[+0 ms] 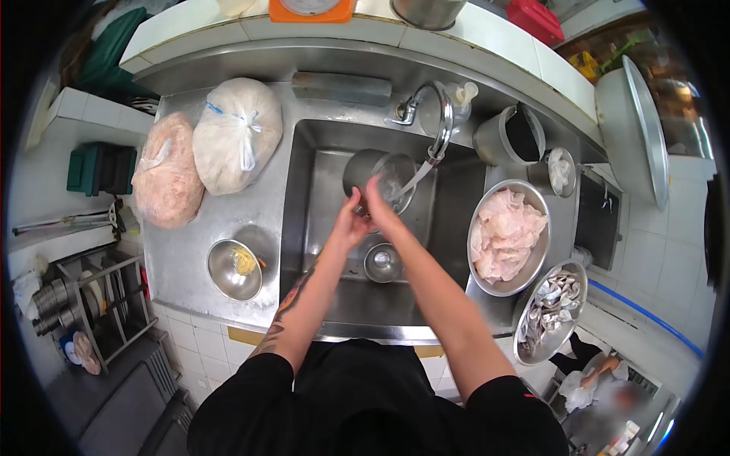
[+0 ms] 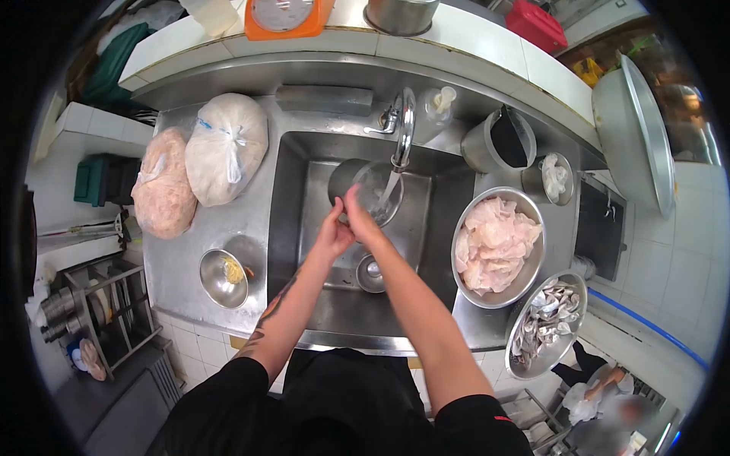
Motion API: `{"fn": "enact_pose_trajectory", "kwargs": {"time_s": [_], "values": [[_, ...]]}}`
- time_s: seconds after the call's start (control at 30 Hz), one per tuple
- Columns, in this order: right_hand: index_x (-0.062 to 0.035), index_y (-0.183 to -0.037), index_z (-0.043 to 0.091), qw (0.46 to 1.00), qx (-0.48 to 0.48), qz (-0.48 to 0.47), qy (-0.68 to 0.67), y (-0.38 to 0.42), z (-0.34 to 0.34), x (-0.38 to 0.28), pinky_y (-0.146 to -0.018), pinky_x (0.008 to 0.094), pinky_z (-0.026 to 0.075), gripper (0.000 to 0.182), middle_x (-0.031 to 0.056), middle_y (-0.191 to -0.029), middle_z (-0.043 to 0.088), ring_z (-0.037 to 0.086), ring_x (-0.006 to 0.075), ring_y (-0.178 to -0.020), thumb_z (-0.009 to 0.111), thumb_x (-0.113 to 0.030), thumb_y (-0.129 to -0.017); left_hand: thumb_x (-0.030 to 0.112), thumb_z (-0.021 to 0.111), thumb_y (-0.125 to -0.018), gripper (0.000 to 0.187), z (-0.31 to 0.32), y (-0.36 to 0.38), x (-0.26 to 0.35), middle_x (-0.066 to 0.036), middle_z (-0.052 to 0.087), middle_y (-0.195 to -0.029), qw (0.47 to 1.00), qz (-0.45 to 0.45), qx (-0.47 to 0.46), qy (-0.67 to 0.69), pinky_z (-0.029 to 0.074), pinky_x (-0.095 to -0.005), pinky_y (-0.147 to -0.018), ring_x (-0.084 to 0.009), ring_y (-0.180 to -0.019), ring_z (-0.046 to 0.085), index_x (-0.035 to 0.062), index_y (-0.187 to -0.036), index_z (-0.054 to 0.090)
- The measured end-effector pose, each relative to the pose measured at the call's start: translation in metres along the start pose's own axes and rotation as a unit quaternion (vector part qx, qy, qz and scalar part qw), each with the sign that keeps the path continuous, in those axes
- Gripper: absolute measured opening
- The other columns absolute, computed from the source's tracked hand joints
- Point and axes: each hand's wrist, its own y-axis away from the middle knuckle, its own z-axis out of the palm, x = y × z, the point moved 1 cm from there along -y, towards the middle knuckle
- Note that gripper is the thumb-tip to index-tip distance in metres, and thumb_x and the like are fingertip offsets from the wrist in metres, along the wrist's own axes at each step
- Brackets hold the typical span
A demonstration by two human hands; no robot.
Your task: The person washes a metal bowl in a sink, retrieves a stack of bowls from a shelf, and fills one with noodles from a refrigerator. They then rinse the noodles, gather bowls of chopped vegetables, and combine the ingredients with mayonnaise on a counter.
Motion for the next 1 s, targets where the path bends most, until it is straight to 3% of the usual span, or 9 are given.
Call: {"fn": "enact_pose_trajectory", "kwargs": {"time_s": [0.17,0.23,0.3,0.43,0.53,0.67,0.8,0.9,1.0], "values": [[0.0024,-0.137,0.047,0.81,0.051,-0.281,0.513,0.001,-0.002,0.024,-0.106,0.0485,0.038,0.091,0.034,-0.133,0.052,0.051,0.0417,-0.126,0.018,-0.072,-0.095,0.059,0.067,-0.087,0.076,0.007,-0.012,0.026,-0.012,0.048,-0.131,0.993,-0.034,-0.062,0.099,0.053,-0.0477,-0.086,-0.0294,-0.112,0.054,0.0294,-0.148,0.034],[0.0008,-0.137,0.049,0.948,-0.062,0.061,0.307,-0.02,-0.01,0.013,-0.106,0.0507,0.038,0.081,0.033,-0.135,0.051,0.05,0.04,-0.128,0.026,-0.066,-0.097,0.068,0.066,-0.083,0.073,0.006,0.009,0.006,-0.014,0.055,-0.123,0.997,0.022,0.058,-0.044,0.053,-0.0428,-0.085,-0.0267,-0.106,0.056,0.0217,-0.137,0.051],[0.0005,-0.135,0.051,0.995,0.053,0.024,-0.081,0.02,0.015,-0.015,-0.103,0.0558,0.039,0.079,0.0335,-0.134,0.051,0.051,0.0409,-0.127,0.027,-0.065,-0.097,0.068,0.067,-0.082,0.072,-0.012,-0.005,-0.007,-0.015,0.056,-0.119,0.999,-0.018,0.034,0.031,0.053,-0.0441,-0.084,-0.0261,-0.103,0.058,0.0209,-0.135,0.053],[0.0011,-0.131,0.055,0.8,0.059,-0.268,0.534,0.003,-0.006,0.041,-0.098,0.0533,0.042,0.099,0.0263,-0.139,0.053,0.055,0.0368,-0.124,0.022,-0.082,-0.089,0.065,0.067,-0.083,0.076,0.013,0.006,0.024,-0.018,0.047,-0.13,0.996,-0.011,-0.055,0.069,0.053,-0.0536,-0.086,-0.0335,-0.102,0.059,0.022,-0.141,0.041],[-0.0003,-0.133,0.054,0.985,-0.016,0.038,-0.167,0.022,0.001,-0.023,-0.104,0.0525,0.039,0.089,0.0266,-0.141,0.051,0.052,0.0369,-0.128,0.029,-0.075,-0.092,0.065,0.065,-0.085,0.075,0.006,0.027,-0.008,-0.018,0.055,-0.126,0.997,-0.047,0.058,0.006,0.049,-0.0516,-0.098,-0.0355,-0.113,0.056,0.0116,-0.134,0.049],[-0.0038,-0.141,0.05,0.861,-0.005,-0.201,0.468,0.017,-0.009,0.047,-0.11,0.0467,0.034,0.098,0.0205,-0.144,0.051,0.046,0.0329,-0.136,0.025,-0.083,-0.089,0.068,0.063,-0.084,0.083,-0.009,0.001,0.018,-0.019,0.038,-0.145,0.998,0.002,-0.059,0.006,0.045,-0.0606,-0.099,-0.0424,-0.125,0.048,0.0194,-0.146,0.035],[-0.0079,-0.143,0.05,0.987,-0.001,0.094,-0.131,0.038,0.015,-0.022,-0.113,0.0466,0.031,0.084,0.0254,-0.141,0.052,0.046,0.03,-0.137,0.033,-0.074,-0.093,0.066,0.062,-0.086,0.074,0.029,0.044,-0.004,-0.012,0.058,-0.124,0.995,-0.017,0.079,0.052,0.049,-0.0524,-0.097,-0.0288,-0.116,0.057,0.008,-0.132,0.05],[0.0012,-0.14,0.049,0.908,-0.029,-0.119,0.4,0.002,-0.01,0.06,-0.111,0.0459,0.032,0.091,0.0227,-0.145,0.049,0.049,0.0309,-0.133,0.033,-0.076,-0.094,0.06,0.059,-0.092,0.068,0.02,0.036,0.006,-0.011,0.054,-0.13,0.997,0.016,0.055,0.056,0.044,-0.0487,-0.102,-0.0272,-0.122,0.052,0.0115,-0.137,0.045],[-0.0061,-0.141,0.048,0.991,0.023,-0.047,-0.123,0.0,-0.017,0.073,-0.112,0.0489,0.035,0.075,0.0162,-0.144,0.051,0.052,0.0324,-0.129,0.04,-0.066,-0.097,0.054,0.055,-0.097,0.062,0.021,0.022,-0.001,-0.01,0.05,-0.135,0.981,0.157,0.111,-0.013,0.042,-0.0452,-0.105,-0.0255,-0.125,0.05,0.0113,-0.139,0.042]]}}
